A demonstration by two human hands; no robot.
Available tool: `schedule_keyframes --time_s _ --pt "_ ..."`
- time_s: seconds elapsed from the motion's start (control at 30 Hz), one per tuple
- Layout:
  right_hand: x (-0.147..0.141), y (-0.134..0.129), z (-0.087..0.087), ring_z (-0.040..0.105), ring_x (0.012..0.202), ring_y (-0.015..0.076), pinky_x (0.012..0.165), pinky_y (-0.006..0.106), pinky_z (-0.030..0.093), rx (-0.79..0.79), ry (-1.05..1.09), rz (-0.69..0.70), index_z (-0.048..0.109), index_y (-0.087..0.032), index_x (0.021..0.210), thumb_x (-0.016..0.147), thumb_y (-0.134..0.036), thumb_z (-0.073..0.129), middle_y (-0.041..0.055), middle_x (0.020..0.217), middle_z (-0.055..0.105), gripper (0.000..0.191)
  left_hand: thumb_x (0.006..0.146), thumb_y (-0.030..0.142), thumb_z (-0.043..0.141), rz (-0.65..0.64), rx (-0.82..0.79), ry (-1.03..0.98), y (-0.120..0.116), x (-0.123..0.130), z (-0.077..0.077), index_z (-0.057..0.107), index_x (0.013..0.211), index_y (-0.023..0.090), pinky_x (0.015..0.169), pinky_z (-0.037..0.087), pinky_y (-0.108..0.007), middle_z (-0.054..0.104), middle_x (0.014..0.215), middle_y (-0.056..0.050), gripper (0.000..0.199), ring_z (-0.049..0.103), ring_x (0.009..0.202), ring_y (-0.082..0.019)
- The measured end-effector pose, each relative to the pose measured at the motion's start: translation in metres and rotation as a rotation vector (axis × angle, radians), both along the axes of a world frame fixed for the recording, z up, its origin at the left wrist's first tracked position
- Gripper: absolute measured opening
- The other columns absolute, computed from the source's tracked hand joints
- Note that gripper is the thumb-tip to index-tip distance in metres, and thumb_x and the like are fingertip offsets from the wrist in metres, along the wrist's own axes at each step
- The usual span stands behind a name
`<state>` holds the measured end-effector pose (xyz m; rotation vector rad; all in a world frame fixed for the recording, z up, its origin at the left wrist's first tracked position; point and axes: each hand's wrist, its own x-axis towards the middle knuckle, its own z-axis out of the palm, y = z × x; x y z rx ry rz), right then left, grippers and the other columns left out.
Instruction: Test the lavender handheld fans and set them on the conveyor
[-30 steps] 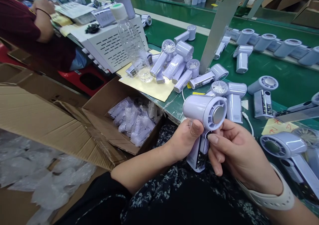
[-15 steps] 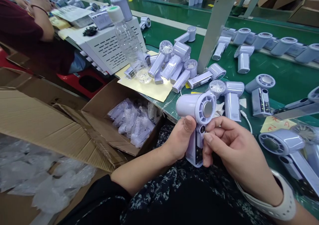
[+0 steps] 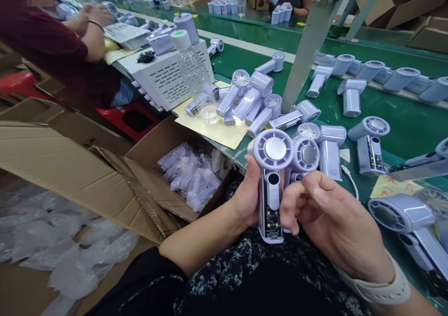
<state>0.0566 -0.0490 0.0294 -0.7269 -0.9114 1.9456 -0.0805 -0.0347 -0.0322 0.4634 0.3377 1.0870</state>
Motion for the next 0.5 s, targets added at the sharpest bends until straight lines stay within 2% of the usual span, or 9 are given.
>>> schedule_keyframes --time_s 0.07,0.17,0.23,0.3,0.37,0.4,0.43,0.5 --pt "0.003 0.001 0.001 0.072 0.077 0.0168 0.063 0.026 0.06 0.022 0.015 -0.025 0.058 -0.02 0.078 0.094 -0.033 0.073 0.0052 0.098 0.076 0.026 0.066 0.099 0.051 -0.096 -0.038 -0.1 0.003 -0.001 -0.003 0.058 0.071 0.018 0.038 0.048 -0.027 0.054 0.046 0.002 0.081 0.056 0.036 -0.017" --pt "0.013 0.003 0.001 0.066 0.064 0.0114 0.058 0.02 0.058 0.113 -0.104 -0.105 0.063 -0.021 0.077 0.091 -0.03 0.078 0.0005 0.079 0.071 0.023 0.065 0.1 0.049 -0.053 -0.019 -0.026 0.006 -0.002 -0.002 0.058 0.065 0.016 0.038 0.043 -0.023 0.056 0.048 0.0 0.085 0.053 0.038 -0.013" --pt "0.021 0.003 -0.002 0.065 0.061 0.0108 0.056 0.018 0.056 0.167 -0.196 -0.18 0.066 -0.024 0.08 0.088 -0.028 0.081 -0.0013 0.072 0.068 0.018 0.066 0.101 0.046 -0.024 -0.024 0.01 0.006 -0.002 0.002 0.058 0.061 0.016 0.041 0.043 -0.023 0.056 0.049 -0.001 0.086 0.051 0.041 -0.012" --pt "0.028 0.003 -0.004 0.067 0.064 0.0135 0.056 0.02 0.058 0.201 -0.255 -0.24 0.068 -0.031 0.096 0.086 -0.027 0.084 -0.002 0.073 0.069 0.019 0.066 0.101 0.047 -0.04 -0.046 0.008 0.006 -0.003 0.005 0.058 0.06 0.016 0.051 0.049 -0.026 0.062 0.057 -0.004 0.086 0.06 0.052 -0.015" --pt "0.033 0.0 -0.007 0.069 0.065 0.016 0.058 0.023 0.061 0.22 -0.322 -0.258 0.067 -0.038 0.117 0.086 -0.03 0.084 -0.0023 0.073 0.071 0.036 0.065 0.1 0.05 -0.054 -0.066 0.012 0.005 -0.004 0.007 0.058 0.06 0.016 0.062 0.055 -0.029 0.068 0.068 -0.008 0.085 0.069 0.07 -0.021" --pt "0.036 -0.001 -0.007 0.069 0.065 0.0166 0.059 0.025 0.062 0.24 -0.376 -0.257 0.068 -0.038 0.121 0.086 -0.032 0.084 -0.0014 0.073 0.071 0.038 0.066 0.099 0.052 -0.057 -0.076 0.019 0.005 -0.005 0.007 0.058 0.06 0.015 0.067 0.056 -0.03 0.07 0.072 -0.009 0.084 0.071 0.078 -0.022" --pt "0.038 -0.003 -0.007 0.069 0.064 0.017 0.06 0.025 0.063 0.268 -0.439 -0.259 0.072 -0.034 0.119 0.087 -0.035 0.083 0.0 0.073 0.072 0.034 0.066 0.098 0.053 -0.06 -0.084 0.028 0.005 -0.006 0.007 0.059 0.06 0.015 0.07 0.056 -0.029 0.07 0.074 -0.009 0.083 0.072 0.084 -0.023" --pt "0.043 -0.007 -0.007 0.069 0.061 0.0175 0.059 0.026 0.063 0.327 -0.574 -0.288 0.079 -0.027 0.101 0.088 -0.041 0.081 0.0028 0.071 0.073 0.019 0.067 0.097 0.054 -0.068 -0.088 0.043 0.005 -0.011 0.005 0.059 0.06 0.015 0.073 0.057 -0.029 0.071 0.079 -0.01 0.082 0.073 0.088 -0.023"
